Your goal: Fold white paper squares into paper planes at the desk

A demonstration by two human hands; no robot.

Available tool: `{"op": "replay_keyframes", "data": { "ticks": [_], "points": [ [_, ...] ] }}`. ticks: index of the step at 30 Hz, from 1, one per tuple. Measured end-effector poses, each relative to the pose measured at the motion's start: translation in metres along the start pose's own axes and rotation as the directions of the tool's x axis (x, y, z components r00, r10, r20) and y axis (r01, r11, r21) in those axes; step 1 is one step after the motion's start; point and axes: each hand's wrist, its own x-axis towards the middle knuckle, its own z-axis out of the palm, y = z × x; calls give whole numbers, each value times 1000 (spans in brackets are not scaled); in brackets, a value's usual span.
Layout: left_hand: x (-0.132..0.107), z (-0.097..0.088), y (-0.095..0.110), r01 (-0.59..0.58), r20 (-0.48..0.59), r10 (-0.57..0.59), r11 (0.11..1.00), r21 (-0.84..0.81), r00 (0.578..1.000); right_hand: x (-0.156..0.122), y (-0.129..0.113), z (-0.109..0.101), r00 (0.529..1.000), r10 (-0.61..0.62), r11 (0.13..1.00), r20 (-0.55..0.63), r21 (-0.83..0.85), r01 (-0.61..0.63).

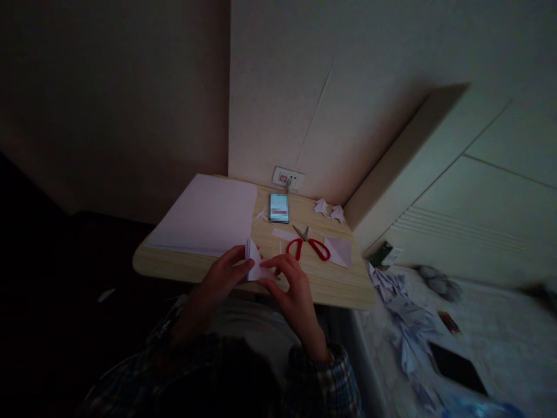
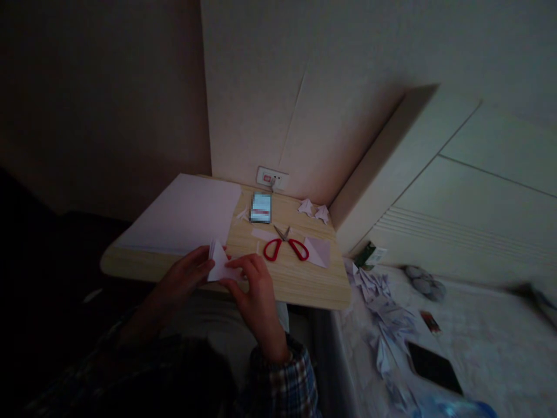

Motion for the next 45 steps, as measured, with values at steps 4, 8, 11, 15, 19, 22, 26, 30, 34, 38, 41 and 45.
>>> {"op": "replay_keyframes", "data": {
  "ticks": [4,8,11,15,19,22,26,30,34,38,41,45],
  "points": [
    [2,-2,-3,4,21,-3,999,-35,1000,0,0,-1,1000,-10,1000,-4,7,10],
    [1,-2,-4,-13,48,14,999,-33,999,0,-4,-3,1000,1,999,-17,37,0],
    [2,-3,-5,-13,54,12,1000,10,998,0,-6,-6,998,9,999,-58,42,-7],
    [3,-4,-7,-26,5,26,996,81,1000,-1,-4,-6,994,24,1000,-107,13,-23],
    [1,-4,-5,-48,-47,52,995,91,998,-2,-1,-2,993,83,997,-80,9,-82],
    [-1,-3,-2,-31,-68,38,995,97,997,-3,-2,-1,994,97,995,-47,43,-95],
    [-1,-5,-2,-60,-94,71,992,109,993,-3,-6,-2,996,89,991,-27,100,-86],
    [0,-5,-3,-114,-76,125,985,133,989,-3,-11,-3,997,71,987,-5,145,-70],
    [-2,-2,1,-134,-114,156,975,178,981,-2,-14,-2,998,59,993,33,100,-62],
    [-3,-1,2,-136,-131,172,960,244,976,-3,-14,0,997,52,996,55,73,-56],
    [-3,-2,1,-133,-116,167,958,255,979,-3,-10,2,996,85,995,20,51,-86],
    [-3,-3,1,-147,-93,175,957,249,980,-3,-4,2,992,122,991,-13,49,-121]
  ]
}}
